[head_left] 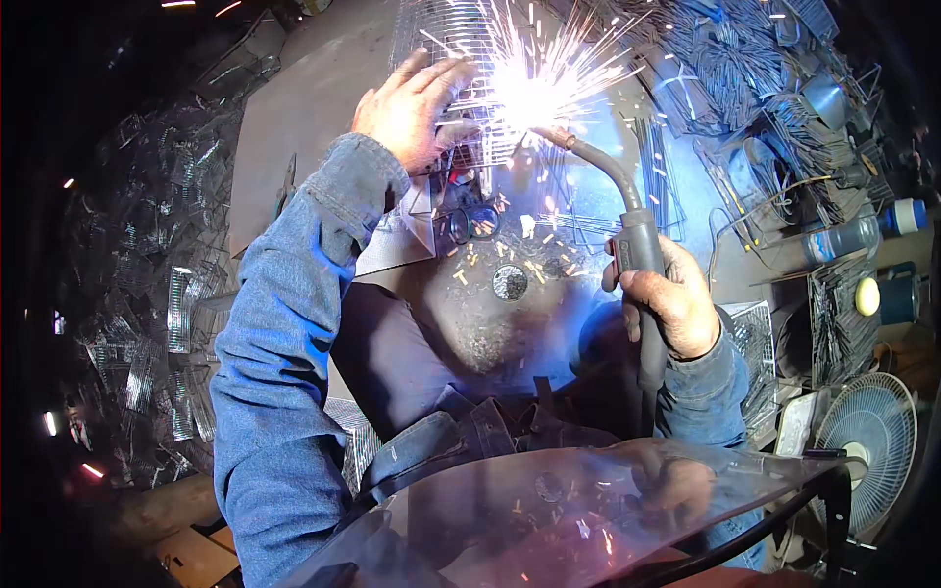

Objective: Welding metal wire components to assemble wire cages.

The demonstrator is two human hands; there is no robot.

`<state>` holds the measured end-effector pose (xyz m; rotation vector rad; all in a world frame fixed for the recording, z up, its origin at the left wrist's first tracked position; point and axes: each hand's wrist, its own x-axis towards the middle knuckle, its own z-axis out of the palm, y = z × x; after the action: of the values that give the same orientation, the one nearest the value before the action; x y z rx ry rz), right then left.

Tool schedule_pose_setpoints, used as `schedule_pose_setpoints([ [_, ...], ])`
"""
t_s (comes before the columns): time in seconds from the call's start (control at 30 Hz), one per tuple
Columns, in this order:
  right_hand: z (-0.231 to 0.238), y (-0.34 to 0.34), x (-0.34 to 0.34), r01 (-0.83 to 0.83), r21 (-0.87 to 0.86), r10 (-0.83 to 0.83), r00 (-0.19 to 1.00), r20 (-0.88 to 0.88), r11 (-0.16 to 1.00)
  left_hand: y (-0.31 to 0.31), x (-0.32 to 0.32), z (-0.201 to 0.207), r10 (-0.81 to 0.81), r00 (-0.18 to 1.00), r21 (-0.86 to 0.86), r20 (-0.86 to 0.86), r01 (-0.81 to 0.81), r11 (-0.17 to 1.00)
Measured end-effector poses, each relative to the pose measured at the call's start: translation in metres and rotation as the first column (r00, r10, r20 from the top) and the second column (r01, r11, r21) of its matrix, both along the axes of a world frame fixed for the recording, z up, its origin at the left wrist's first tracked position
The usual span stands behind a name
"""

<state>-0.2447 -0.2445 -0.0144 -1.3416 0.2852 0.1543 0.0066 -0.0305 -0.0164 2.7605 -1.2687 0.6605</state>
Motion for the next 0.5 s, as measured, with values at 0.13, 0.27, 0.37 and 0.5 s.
schedule_pose_setpoints([
  [0.13,0.0008,0.0008,0.0009,0.013,-0.031,-0.014,0.999,-0.031,0.999,0.0004,0.0019,-0.0011,-0.049,0.998,-0.016,-0.025,0.049,0.999],
  [0.27,0.0008,0.0007,0.0011,0.022,-0.035,-0.023,0.999,-0.034,0.999,0.0004,0.0033,-0.005,-0.068,0.997,-0.046,-0.024,0.066,0.997],
  [0.37,-0.0023,-0.0002,0.001,0.012,-0.031,-0.013,1.0,-0.024,0.999,0.0025,0.0067,-0.0071,-0.052,0.998,-0.038,-0.031,0.051,0.998],
  [0.5,-0.0026,-0.008,0.0013,-0.033,0.052,0.032,0.999,0.009,0.998,0.0012,0.0047,-0.005,-0.016,1.0,-0.019,0.005,0.016,1.0],
])
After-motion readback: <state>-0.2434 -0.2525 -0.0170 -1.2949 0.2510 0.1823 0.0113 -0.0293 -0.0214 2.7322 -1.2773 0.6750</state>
